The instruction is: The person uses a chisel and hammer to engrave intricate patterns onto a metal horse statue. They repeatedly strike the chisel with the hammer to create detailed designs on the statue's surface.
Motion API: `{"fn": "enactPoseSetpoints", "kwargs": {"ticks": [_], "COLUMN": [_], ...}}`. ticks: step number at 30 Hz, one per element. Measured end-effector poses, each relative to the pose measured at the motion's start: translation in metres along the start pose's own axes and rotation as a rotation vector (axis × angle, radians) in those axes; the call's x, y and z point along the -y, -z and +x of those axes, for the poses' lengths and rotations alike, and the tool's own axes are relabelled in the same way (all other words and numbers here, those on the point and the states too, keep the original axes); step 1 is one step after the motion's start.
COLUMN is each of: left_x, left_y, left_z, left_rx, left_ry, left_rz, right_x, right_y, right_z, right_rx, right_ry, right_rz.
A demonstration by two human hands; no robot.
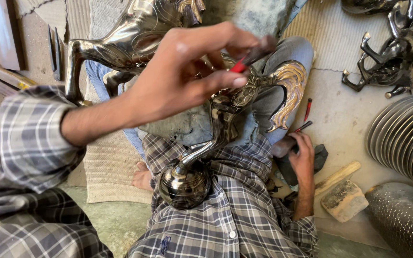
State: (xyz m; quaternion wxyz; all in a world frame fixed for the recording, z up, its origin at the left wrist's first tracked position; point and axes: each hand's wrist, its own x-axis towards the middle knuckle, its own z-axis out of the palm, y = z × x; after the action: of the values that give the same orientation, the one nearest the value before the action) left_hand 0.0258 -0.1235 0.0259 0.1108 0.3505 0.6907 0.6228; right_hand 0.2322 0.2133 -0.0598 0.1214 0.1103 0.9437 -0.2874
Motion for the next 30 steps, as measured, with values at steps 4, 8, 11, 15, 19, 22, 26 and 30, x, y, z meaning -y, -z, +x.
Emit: {"fn": "enactPoseSetpoints", "kwargs": {"ticks": [4, 8, 11, 15, 19, 22, 26, 30], "left_x": [0.016, 0.029, 0.033, 0.030, 0.024, 0.023, 0.021, 0.022], "left_y": [-0.013, -0.019, -0.014, -0.004, 0.010, 0.014, 0.013, 0.009], "left_z": [0.023, 0.030, 0.038, 0.045, 0.038, 0.034, 0.032, 0.034], "left_rx": [0.042, 0.033, 0.008, -0.006, -0.001, -0.005, 0.020, 0.032], "left_ry": [0.083, -0.075, -0.159, -0.006, 0.080, 0.086, 0.116, 0.121], "left_rz": [-0.051, -0.035, -0.023, -0.010, 0.014, -0.026, -0.059, -0.067], "right_x": [-0.013, -0.018, -0.010, 0.000, 0.002, 0.003, -0.002, -0.003], "right_y": [0.012, 0.030, 0.032, 0.012, -0.015, -0.023, -0.022, -0.020], "right_z": [0.001, -0.007, -0.014, -0.010, -0.003, -0.003, -0.005, -0.003], "right_rx": [-0.124, -0.351, -0.593, -0.705, -0.592, -0.572, -0.558, -0.566], "right_ry": [0.048, -0.018, 0.057, 0.237, 0.258, 0.186, 0.180, 0.187], "right_rz": [0.301, 0.725, 1.226, 1.154, 1.034, 1.047, 1.044, 1.038]}}
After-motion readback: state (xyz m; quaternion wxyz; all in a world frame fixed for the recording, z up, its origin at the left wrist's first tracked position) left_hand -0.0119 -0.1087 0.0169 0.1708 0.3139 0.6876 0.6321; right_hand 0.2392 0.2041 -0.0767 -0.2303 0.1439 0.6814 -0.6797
